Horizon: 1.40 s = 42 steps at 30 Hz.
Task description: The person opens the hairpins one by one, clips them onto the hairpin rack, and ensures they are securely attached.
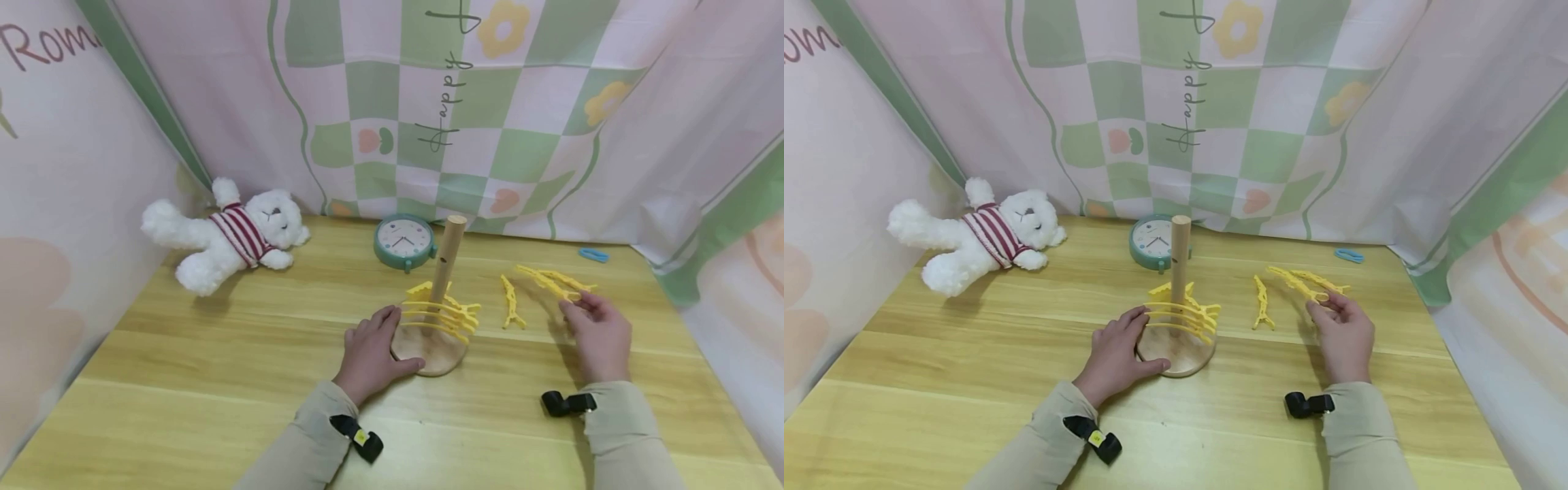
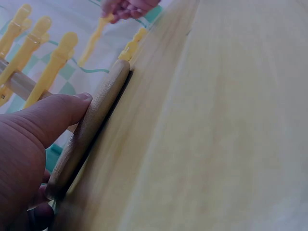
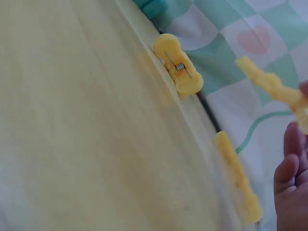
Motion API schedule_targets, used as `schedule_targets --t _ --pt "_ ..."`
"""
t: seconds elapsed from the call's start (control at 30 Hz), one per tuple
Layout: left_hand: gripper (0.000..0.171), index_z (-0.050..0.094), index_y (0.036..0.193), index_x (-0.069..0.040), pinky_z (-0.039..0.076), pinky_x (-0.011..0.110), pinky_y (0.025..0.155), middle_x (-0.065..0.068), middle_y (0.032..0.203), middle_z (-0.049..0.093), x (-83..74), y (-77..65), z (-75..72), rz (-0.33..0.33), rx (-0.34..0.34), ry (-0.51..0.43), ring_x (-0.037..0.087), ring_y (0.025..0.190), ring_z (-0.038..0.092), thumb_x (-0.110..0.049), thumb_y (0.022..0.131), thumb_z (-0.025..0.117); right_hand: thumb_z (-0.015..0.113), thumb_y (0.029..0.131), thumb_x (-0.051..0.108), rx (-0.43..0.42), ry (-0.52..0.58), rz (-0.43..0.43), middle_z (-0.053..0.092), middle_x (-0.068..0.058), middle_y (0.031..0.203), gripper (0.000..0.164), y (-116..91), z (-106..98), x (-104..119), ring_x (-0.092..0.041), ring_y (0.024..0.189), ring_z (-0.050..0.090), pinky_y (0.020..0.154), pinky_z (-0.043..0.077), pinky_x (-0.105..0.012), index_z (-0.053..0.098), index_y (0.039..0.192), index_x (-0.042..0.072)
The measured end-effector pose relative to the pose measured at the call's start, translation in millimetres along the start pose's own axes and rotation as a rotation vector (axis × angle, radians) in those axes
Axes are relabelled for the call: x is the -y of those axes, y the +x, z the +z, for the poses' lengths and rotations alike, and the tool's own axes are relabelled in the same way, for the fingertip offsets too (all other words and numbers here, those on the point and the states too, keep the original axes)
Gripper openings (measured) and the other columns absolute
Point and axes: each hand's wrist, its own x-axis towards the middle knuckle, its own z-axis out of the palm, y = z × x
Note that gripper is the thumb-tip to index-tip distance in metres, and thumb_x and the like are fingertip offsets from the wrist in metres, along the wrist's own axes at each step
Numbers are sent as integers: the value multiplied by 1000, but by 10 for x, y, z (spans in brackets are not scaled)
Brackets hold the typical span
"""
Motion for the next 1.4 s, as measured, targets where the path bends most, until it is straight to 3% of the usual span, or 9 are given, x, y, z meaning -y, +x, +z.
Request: schedule_targets --t 0.1,0.23,0.6,1.07,1.4 --pt "99 40 155 -12 32 50 96 6 157 39 -1 -4 4 1 -2 3 32 127 49 -63 78 76 84 79 2 -22 149 -46 70 3 89 42 -38 34 65 -8 76 63 62 51 -14 68 118 3" --pt "99 40 155 -12 32 49 96 5 157 39 4 -13 3 0 -3 7 32 126 49 -64 78 75 84 74 -8 12 259 -128 72 -3 86 39 -138 73 180 -12 75 64 66 53 -16 72 111 -1" --pt "99 40 154 -12 32 50 97 4 157 39 50 -19 25 0 -14 4 31 127 49 -65 78 75 73 76 -23 265 394 -335 74 -9 85 23 -478 222 499 -14 74 68 69 56 -21 69 99 -17" --pt "98 42 153 -11 32 50 94 5 156 41 25 -12 29 11 -26 2 31 125 50 -63 78 77 70 81 -21 487 347 -446 73 -6 95 23 -716 303 624 -12 79 67 69 56 -20 69 102 -15" --pt "98 43 153 -11 32 49 93 3 158 39 21 7 23 16 3 16 30 121 50 -65 78 75 72 80 -19 552 255 -499 71 -7 95 22 -817 389 645 -12 79 63 69 55 -20 69 102 -16"
